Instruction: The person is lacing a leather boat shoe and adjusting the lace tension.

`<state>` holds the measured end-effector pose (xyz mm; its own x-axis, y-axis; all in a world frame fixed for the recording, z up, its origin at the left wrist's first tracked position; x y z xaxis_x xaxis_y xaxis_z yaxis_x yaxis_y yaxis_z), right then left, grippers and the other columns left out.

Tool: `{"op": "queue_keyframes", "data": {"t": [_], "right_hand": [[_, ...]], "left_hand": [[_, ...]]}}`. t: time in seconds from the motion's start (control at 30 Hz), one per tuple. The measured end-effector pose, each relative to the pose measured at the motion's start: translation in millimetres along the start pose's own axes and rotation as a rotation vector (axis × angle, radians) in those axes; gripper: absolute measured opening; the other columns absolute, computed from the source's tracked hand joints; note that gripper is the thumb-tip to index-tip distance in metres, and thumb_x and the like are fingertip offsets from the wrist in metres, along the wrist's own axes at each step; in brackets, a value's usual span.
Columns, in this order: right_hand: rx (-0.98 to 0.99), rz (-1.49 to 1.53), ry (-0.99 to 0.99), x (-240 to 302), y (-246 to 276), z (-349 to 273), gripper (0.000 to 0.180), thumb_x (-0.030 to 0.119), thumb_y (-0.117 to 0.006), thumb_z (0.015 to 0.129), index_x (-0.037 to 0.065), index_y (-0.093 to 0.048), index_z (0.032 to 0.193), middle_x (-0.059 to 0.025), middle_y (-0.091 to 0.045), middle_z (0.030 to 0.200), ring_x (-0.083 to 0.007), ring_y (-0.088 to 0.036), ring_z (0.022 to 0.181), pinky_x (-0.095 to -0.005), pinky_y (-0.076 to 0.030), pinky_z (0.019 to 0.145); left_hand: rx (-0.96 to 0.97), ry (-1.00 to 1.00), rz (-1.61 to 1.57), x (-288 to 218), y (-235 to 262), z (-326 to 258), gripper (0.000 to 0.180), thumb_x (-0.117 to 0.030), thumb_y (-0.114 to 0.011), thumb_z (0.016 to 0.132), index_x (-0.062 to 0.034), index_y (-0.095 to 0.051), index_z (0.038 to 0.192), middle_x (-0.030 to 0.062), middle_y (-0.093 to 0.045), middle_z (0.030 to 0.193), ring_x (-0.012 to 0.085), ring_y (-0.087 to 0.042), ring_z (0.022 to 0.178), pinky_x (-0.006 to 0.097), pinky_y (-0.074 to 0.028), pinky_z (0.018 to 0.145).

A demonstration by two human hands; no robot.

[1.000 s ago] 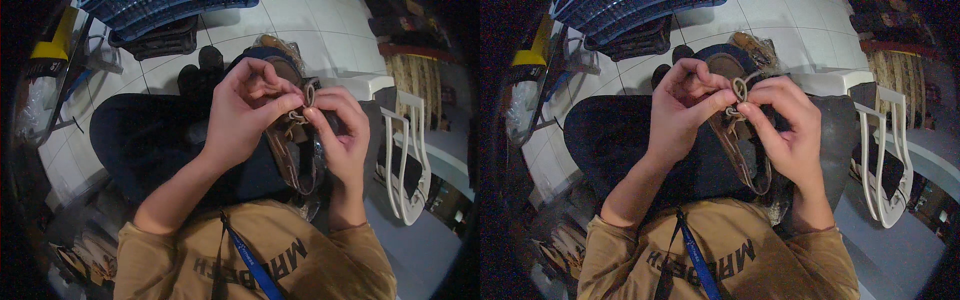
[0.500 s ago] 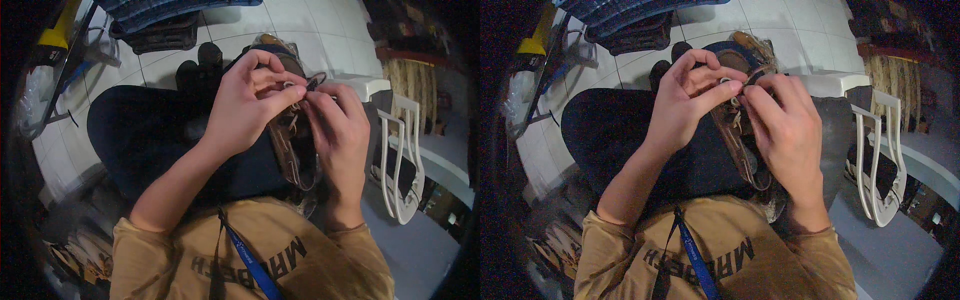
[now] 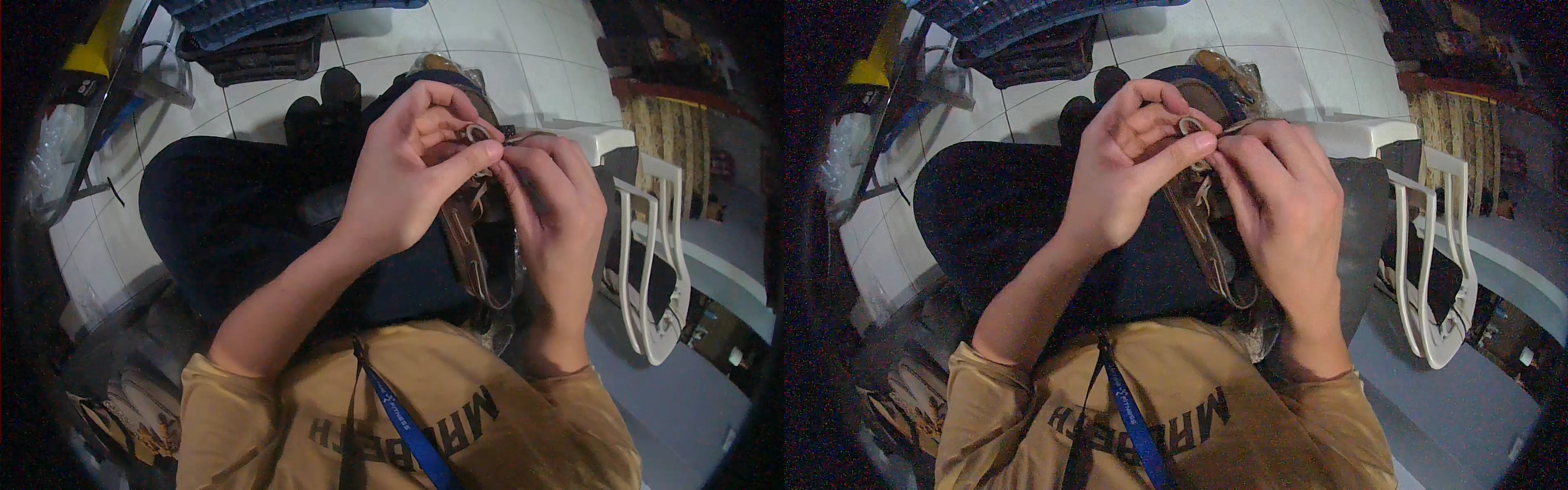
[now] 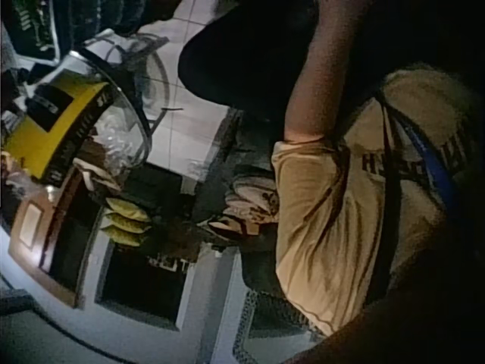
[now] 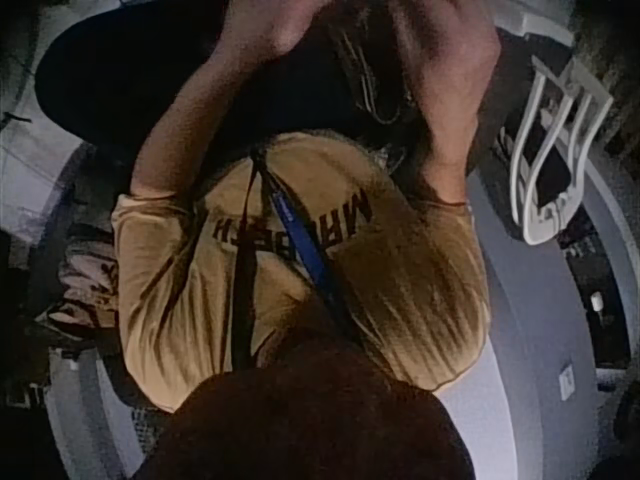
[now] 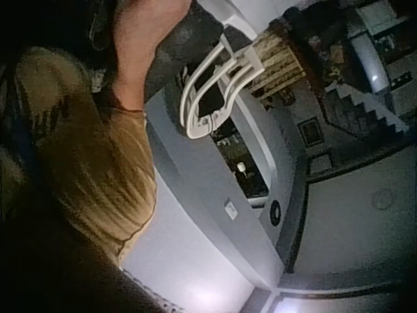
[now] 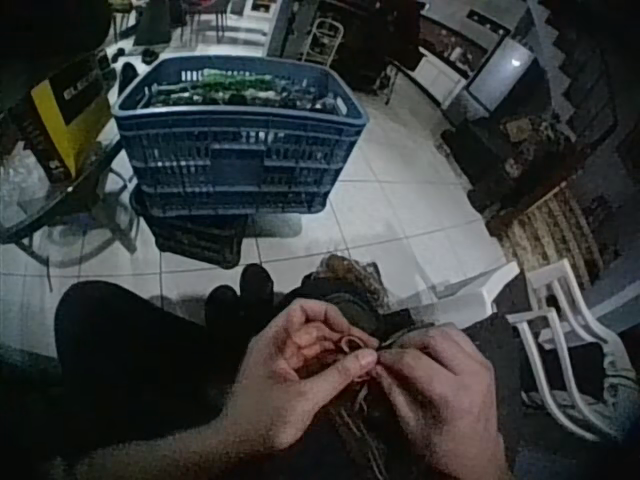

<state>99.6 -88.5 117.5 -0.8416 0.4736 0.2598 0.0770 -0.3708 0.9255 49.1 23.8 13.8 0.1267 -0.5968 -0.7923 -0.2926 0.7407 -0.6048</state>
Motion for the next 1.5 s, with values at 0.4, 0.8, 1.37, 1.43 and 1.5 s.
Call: {"op": "queue_keyframes", "data": {"t": [0.4,0.8,1.37,1.43,1.5], "right_hand": [[-0.208,0.329,-0.184,-23.1,-14.2,-16.9,0.021,0.002,-0.085,0.079,0.000,-0.079,0.100,-0.0126,-0.078,0.097,-0.0240,-0.074,0.091,-0.0321,-0.056,0.084],[-0.165,0.275,-0.092,-15.1,-6.5,-9.8,0.019,-0.003,-0.083,0.079,-0.002,-0.078,0.098,-0.0123,-0.077,0.095,-0.0209,-0.074,0.088,-0.0304,-0.057,0.080],[-0.166,1.080,-0.505,-37.5,-31.9,-27.2,0.019,-0.007,-0.078,0.088,-0.001,-0.073,0.105,-0.0072,-0.075,0.098,-0.0121,-0.069,0.092,-0.0254,-0.055,0.082],[-0.173,1.278,-0.571,-34.7,-38.0,-31.4,0.021,-0.005,-0.075,0.091,-0.002,-0.070,0.110,-0.0090,-0.075,0.101,-0.0138,-0.071,0.093,-0.0269,-0.057,0.084],[-0.153,1.325,-0.577,-34.6,-40.2,-31.2,0.021,-0.004,-0.075,0.091,-0.002,-0.070,0.111,-0.0094,-0.076,0.102,-0.0139,-0.071,0.093,-0.0271,-0.057,0.084]], "left_hand": [[-0.074,-0.005,-0.043,8.9,3.5,-0.8,0.028,-0.003,-0.072,0.096,-0.0040,-0.054,0.117,0.0109,-0.074,0.110,0.0152,-0.069,0.105,0.029,-0.054,0.094],[0.042,0.036,-0.022,-4.0,8.6,4.1,0.043,-0.001,-0.079,0.088,-0.0020,-0.054,0.123,0.0133,-0.075,0.112,0.0175,-0.071,0.106,0.031,-0.055,0.096],[0.209,-0.432,0.481,-38.0,-6.2,-7.8,0.043,0.011,-0.068,0.092,0.0043,-0.059,0.133,0.0126,-0.072,0.121,0.0187,-0.071,0.112,0.029,-0.060,0.089],[0.179,-0.397,0.379,-35.4,-4.6,-7.0,0.043,0.013,-0.069,0.091,0.0058,-0.058,0.133,0.0141,-0.070,0.125,0.0202,-0.071,0.112,0.030,-0.061,0.090],[0.147,-0.357,0.274,-33.8,-1.4,-5.1,0.044,0.015,-0.069,0.090,0.0074,-0.058,0.132,0.0155,-0.068,0.128,0.0217,-0.072,0.111,0.031,-0.062,0.090]]}}
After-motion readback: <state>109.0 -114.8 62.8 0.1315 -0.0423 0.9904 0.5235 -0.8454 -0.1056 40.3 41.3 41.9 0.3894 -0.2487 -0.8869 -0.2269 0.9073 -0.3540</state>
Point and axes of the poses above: each hand's wrist, its own z-axis towards the middle knuckle, its own y-axis out of the back of the hand, x = y × z, the point moved 6 cm from there along z, towards the middle knuckle
